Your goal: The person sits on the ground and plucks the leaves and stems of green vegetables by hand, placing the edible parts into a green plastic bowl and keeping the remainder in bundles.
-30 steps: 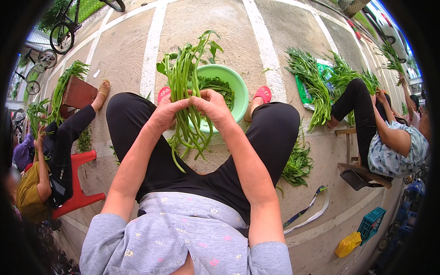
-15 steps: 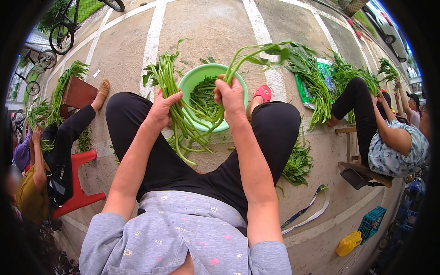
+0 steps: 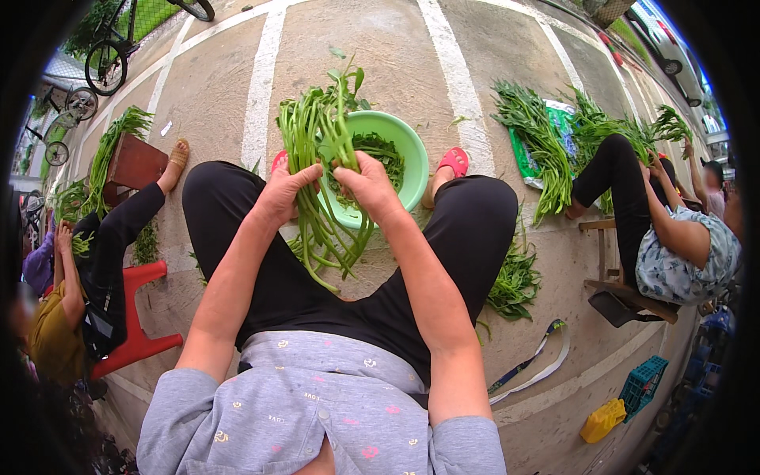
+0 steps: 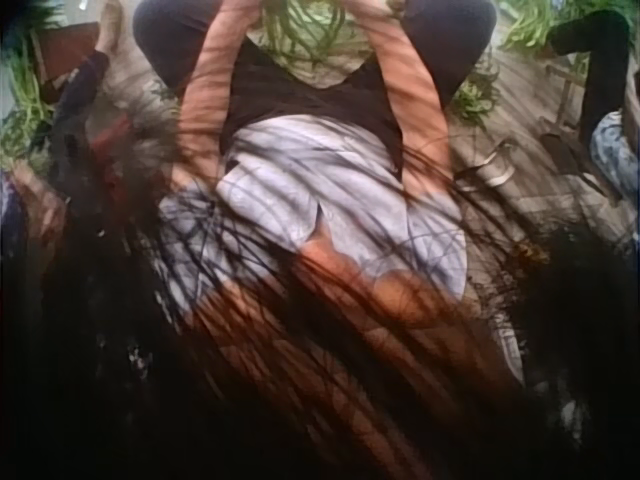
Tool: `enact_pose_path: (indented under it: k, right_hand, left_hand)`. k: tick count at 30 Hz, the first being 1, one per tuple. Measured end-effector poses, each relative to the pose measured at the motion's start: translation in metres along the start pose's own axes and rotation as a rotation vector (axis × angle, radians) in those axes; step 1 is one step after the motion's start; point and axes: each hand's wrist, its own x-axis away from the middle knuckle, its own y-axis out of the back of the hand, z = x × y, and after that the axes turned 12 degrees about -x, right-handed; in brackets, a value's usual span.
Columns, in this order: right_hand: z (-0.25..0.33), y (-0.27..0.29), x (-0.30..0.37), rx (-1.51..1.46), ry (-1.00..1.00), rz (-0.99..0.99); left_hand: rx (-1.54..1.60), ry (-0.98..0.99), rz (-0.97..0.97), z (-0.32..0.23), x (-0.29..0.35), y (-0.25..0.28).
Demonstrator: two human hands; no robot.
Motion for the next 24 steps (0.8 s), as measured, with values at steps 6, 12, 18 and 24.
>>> enact_pose_path:
  k: [6,12,18,24]
  right_hand:
    - [0.019,0.010,-0.003,-0.304,0.294,-0.515]
    - [0.008,0.011,-0.004,-0.139,0.072,-0.239]
    - [0.002,-0.004,0.000,-0.064,-0.122,0.036]
    - [0.003,0.001,0.000,-0.045,-0.139,0.099]
  left_hand:
    - [0.004,-0.006,-0.129,0.003,-0.004,0.008]
    - [-0.064,0.056,0.060,0.004,-0.002,0.001]
    - [-0.118,0.000,0.257,-0.001,0.006,-0.006]
    - [-0.158,0.006,0.311,-0.009,0.011,-0.009]
